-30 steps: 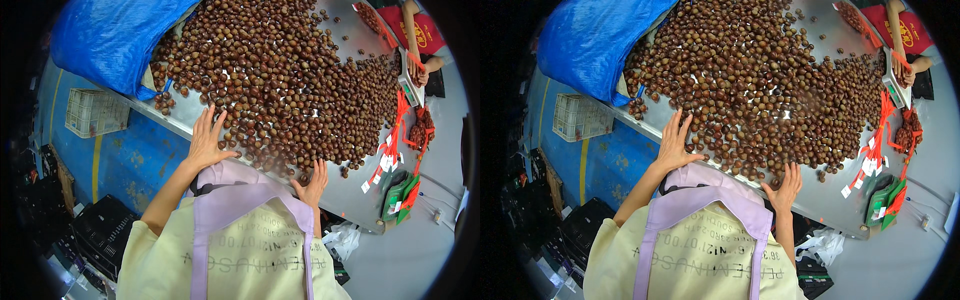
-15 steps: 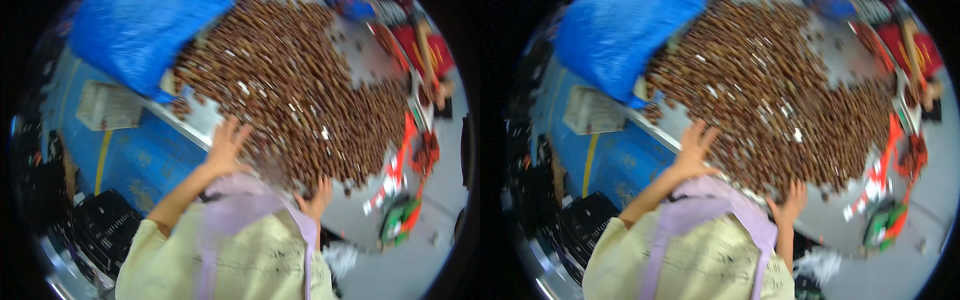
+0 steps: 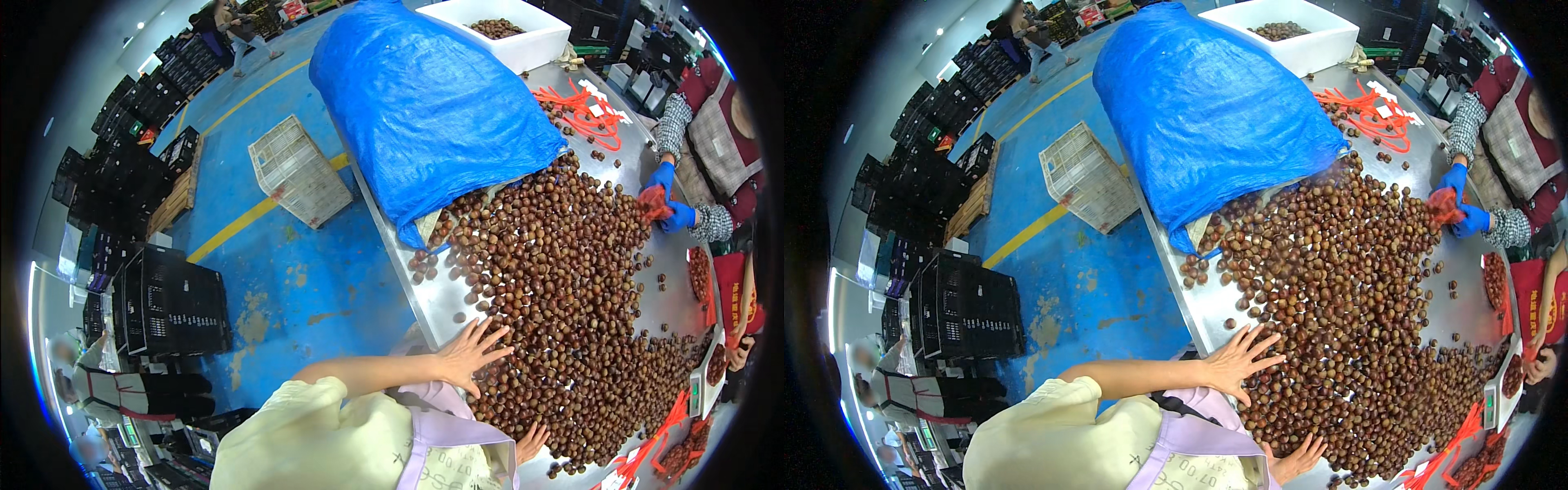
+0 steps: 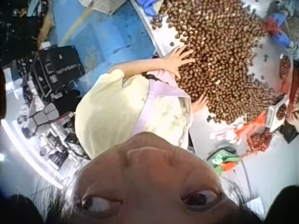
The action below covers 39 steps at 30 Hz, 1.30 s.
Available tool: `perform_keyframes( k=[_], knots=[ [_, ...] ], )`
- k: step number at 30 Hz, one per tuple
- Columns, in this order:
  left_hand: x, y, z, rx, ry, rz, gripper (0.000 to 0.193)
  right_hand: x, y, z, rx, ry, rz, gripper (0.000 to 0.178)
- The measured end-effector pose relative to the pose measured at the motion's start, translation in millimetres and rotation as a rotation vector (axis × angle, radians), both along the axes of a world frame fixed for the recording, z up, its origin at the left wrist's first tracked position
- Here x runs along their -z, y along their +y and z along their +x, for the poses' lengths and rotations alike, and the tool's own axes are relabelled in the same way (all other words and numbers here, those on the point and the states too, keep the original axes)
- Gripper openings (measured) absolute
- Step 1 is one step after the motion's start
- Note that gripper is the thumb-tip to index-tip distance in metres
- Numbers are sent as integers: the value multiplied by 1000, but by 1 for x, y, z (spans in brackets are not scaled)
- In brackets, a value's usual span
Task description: The person spreads and sorts chestnuts on a large metal table, moving them by hand to separate and organize them. Another person wearing blue gloves also handles chestnuts nearby, and a third person weighs chestnuts on a digital scale.
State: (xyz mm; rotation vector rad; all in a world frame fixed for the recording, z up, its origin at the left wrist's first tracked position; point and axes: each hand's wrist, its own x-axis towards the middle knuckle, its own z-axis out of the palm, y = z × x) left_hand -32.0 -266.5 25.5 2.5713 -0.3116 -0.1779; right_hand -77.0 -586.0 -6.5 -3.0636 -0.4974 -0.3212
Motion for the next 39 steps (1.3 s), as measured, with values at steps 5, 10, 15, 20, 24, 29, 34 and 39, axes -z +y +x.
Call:
perform_keyframes(
  k=[5, 10, 15, 20, 24, 29, 34, 39],
  knots=[
    [-2, 1, 2, 41, -5, 43, 123, -9, 0, -4, 20, 121, 124, 84],
    [13, 34, 5, 207, -35, -106, 116, -36, 0, 0, -41, 273, 235, 98],
    [-11, 12, 10, 153, 67, 108, 112, -39, 15, 5, -32, 264, 229, 94],
    [-11, -1, 18, 163, 53, 93, 113, -32, 39, 10, 75, 291, 287, 97],
    [-9, -9, 27, 167, 32, 93, 109, -34, 50, 13, 137, 287, 290, 98],
    [-10, -42, 55, 106, -18, 121, 104, -30, 61, 30, 262, 263, 295, 90],
    [3, -56, 100, 101, -81, 154, 98, -34, 68, 85, 308, 222, 293, 84],
    [0, -69, 136, 64, -110, 84, 92, -35, 67, 141, 299, 219, 337, 73]
  ],
)
